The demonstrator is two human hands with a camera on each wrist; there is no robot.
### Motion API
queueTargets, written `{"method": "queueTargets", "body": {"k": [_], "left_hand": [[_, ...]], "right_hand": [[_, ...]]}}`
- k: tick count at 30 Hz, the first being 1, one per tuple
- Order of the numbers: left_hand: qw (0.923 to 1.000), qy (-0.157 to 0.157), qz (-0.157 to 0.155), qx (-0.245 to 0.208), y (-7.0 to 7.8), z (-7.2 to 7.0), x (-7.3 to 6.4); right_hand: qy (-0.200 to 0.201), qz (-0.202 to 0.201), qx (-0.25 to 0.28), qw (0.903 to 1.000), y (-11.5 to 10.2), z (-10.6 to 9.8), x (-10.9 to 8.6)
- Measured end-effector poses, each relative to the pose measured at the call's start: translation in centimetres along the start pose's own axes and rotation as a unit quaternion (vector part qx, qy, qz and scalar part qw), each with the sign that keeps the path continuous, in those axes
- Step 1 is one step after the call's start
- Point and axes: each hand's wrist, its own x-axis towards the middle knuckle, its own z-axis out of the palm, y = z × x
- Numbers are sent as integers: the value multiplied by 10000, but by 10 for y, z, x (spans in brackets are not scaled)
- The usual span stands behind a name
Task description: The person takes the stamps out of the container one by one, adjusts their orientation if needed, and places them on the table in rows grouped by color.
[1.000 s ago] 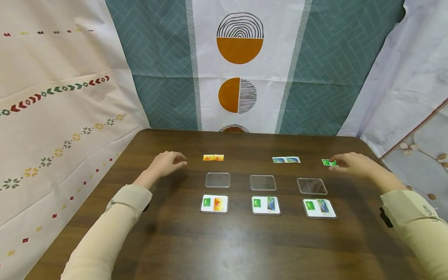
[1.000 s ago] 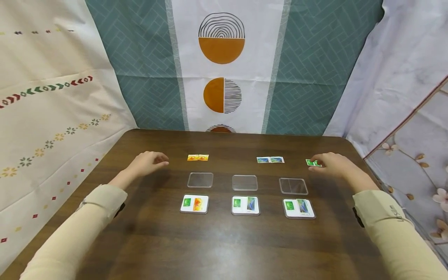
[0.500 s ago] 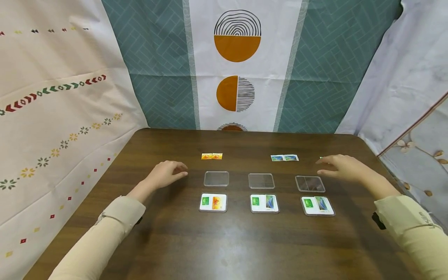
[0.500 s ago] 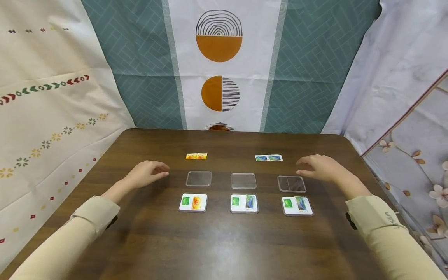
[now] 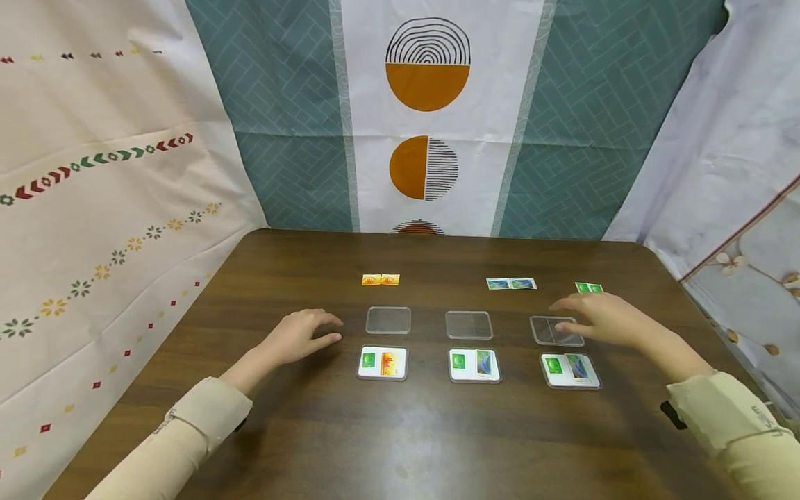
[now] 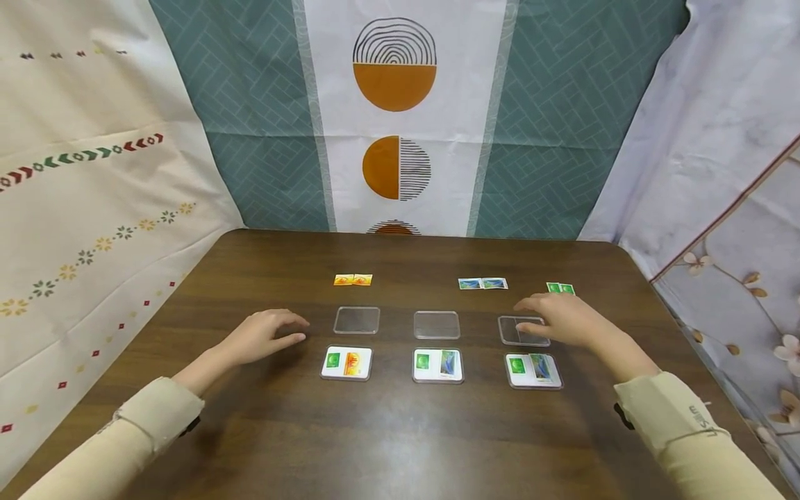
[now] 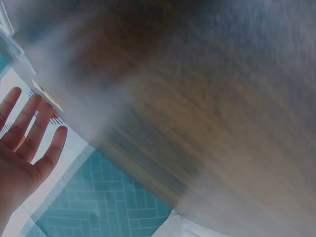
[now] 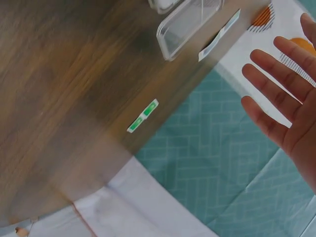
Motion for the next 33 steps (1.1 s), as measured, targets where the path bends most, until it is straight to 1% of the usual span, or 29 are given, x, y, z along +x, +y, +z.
{"method": "queueTargets", "body": {"k": [4,9,14,16,20,25,28,33], "left_hand": [[10000,-17,14,-17,3,3,-1],[9999,-160,42,-31,11,4,-3],[9988,-340,170,305,20,8,-7],[9983,-354,189,434,23,11,-8],[9982,-302,198,471,28,17,-11],[9980,-346,241,476,30,23,-15],[9979,-370,211,494,29,26,-17],[9980,-262,178,547,27,28,-17]], "right_hand": [[198,-207,-3,9996,-8,3,3],[352,-423,-2,9985,-22,9,6],[394,-510,-73,9979,-36,12,6],[489,-582,-123,9970,-42,14,7],[632,-632,-243,9957,-53,18,10],[479,-536,-310,9969,-69,24,14],[452,-558,-282,9970,-76,27,16],[512,-576,-204,9968,-84,30,23]]}}
